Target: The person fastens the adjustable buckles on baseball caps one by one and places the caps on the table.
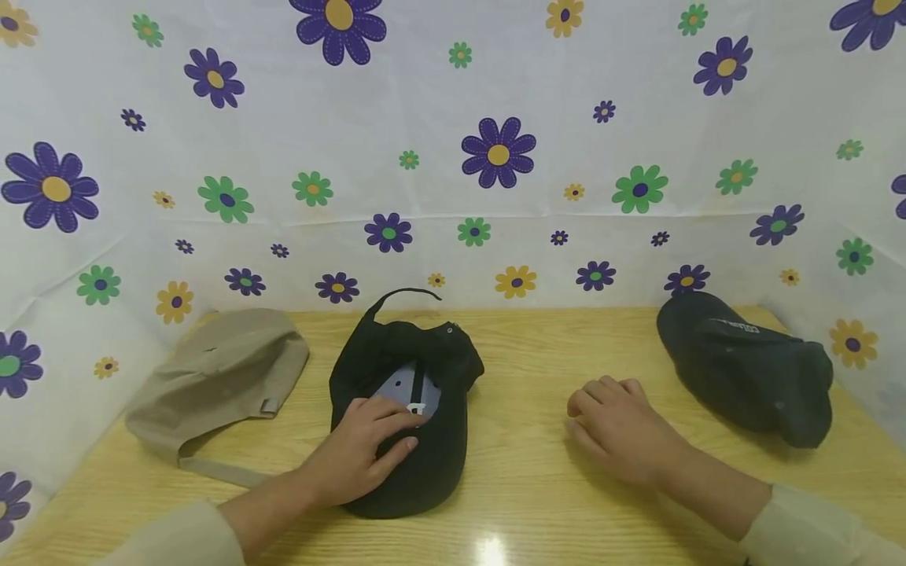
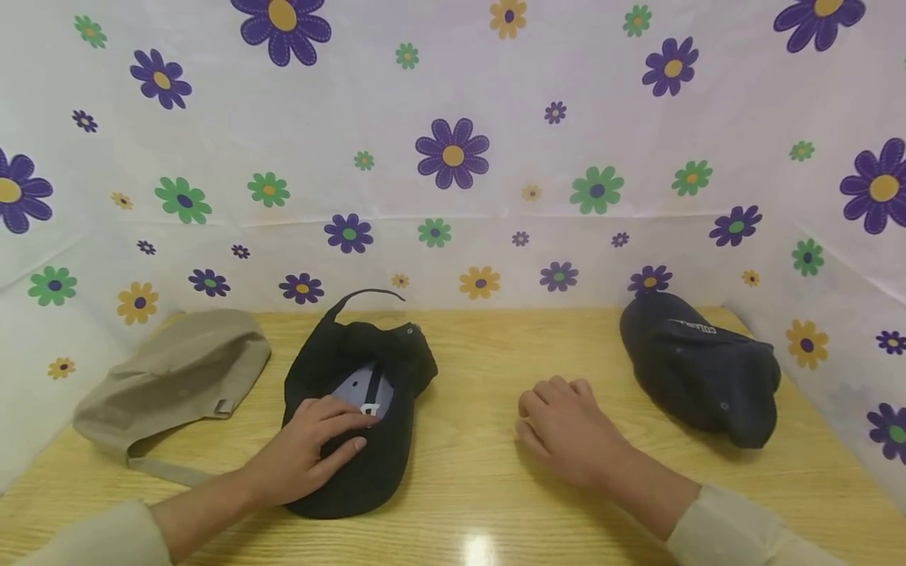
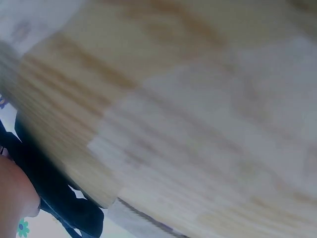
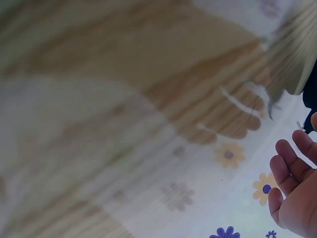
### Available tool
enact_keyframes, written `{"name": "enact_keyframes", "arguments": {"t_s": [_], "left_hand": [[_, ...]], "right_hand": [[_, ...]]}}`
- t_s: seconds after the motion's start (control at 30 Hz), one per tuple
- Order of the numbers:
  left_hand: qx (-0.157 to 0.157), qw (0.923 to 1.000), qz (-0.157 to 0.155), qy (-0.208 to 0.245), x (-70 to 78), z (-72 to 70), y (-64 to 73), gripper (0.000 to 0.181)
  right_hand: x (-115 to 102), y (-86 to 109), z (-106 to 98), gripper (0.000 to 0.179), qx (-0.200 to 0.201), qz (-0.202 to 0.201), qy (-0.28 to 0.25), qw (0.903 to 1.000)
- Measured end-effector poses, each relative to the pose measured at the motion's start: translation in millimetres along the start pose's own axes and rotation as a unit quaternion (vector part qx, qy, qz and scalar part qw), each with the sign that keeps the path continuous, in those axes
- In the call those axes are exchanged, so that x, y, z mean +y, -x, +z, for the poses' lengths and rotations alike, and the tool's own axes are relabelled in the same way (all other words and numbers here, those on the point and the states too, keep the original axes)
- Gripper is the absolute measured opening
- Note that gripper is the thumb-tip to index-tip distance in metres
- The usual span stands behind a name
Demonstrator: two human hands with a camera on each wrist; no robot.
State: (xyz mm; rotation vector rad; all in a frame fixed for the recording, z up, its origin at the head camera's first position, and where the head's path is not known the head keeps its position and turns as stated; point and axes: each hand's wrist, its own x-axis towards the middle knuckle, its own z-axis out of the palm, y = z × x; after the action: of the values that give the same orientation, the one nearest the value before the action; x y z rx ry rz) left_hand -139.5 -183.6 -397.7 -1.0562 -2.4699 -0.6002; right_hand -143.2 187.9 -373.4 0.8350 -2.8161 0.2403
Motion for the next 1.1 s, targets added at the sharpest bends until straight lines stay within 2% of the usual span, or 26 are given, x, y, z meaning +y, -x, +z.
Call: {"name": "enact_keyframes", "arguments": {"t_s": [0.27, 0.43, 0.53, 0.63, 0.73, 0.83, 0.93, 1.03, 1.1], "left_hand": [[0.001, 1.0000, -0.003, 0.009, 4.6, 4.1, -7.1, 0.025], [-0.026, 0.9986, -0.033, 0.031, 17.0, 10.2, -19.5, 0.024], [-0.051, 0.9965, -0.046, 0.048, 29.7, 15.3, -29.7, 0.025], [-0.071, 0.9938, -0.051, 0.069, 41.4, 19.9, -40.2, 0.026], [-0.079, 0.9920, -0.053, 0.083, 49.7, 23.4, -48.3, 0.026], [-0.081, 0.9909, -0.054, 0.093, 55.2, 25.5, -54.1, 0.026], [-0.085, 0.9897, -0.056, 0.101, 60.3, 26.5, -58.4, 0.027], [-0.090, 0.9891, -0.060, 0.100, 66.4, 29.1, -56.8, 0.027], [-0.096, 0.9891, -0.057, 0.096, 71.3, 32.4, -51.3, 0.027]], "right_hand": [[-3.3, -2.9, 1.9, 0.004, 0.001, 0.011, -0.051, 0.9986], [-6.9, -9.3, 4.3, 0.008, -0.002, 0.035, -0.114, 0.9929], [-11.3, -13.3, 5.9, 0.011, 0.008, 0.027, -0.092, 0.9954], [-14.9, -15.1, 6.8, 0.011, 0.033, -0.003, -0.025, 0.9991], [-15.6, -15.1, 6.6, 0.011, 0.074, -0.040, 0.024, 0.9962], [-12.6, -15.4, 5.5, 0.015, 0.131, -0.086, 0.042, 0.9868], [-9.2, -15.8, 5.2, 0.031, 0.172, -0.134, 0.052, 0.9747], [-10.1, -12.8, 7.5, 0.043, 0.173, -0.163, 0.057, 0.9696], [-13.3, -7.0, 10.4, 0.041, 0.163, -0.167, 0.057, 0.9708]]}}
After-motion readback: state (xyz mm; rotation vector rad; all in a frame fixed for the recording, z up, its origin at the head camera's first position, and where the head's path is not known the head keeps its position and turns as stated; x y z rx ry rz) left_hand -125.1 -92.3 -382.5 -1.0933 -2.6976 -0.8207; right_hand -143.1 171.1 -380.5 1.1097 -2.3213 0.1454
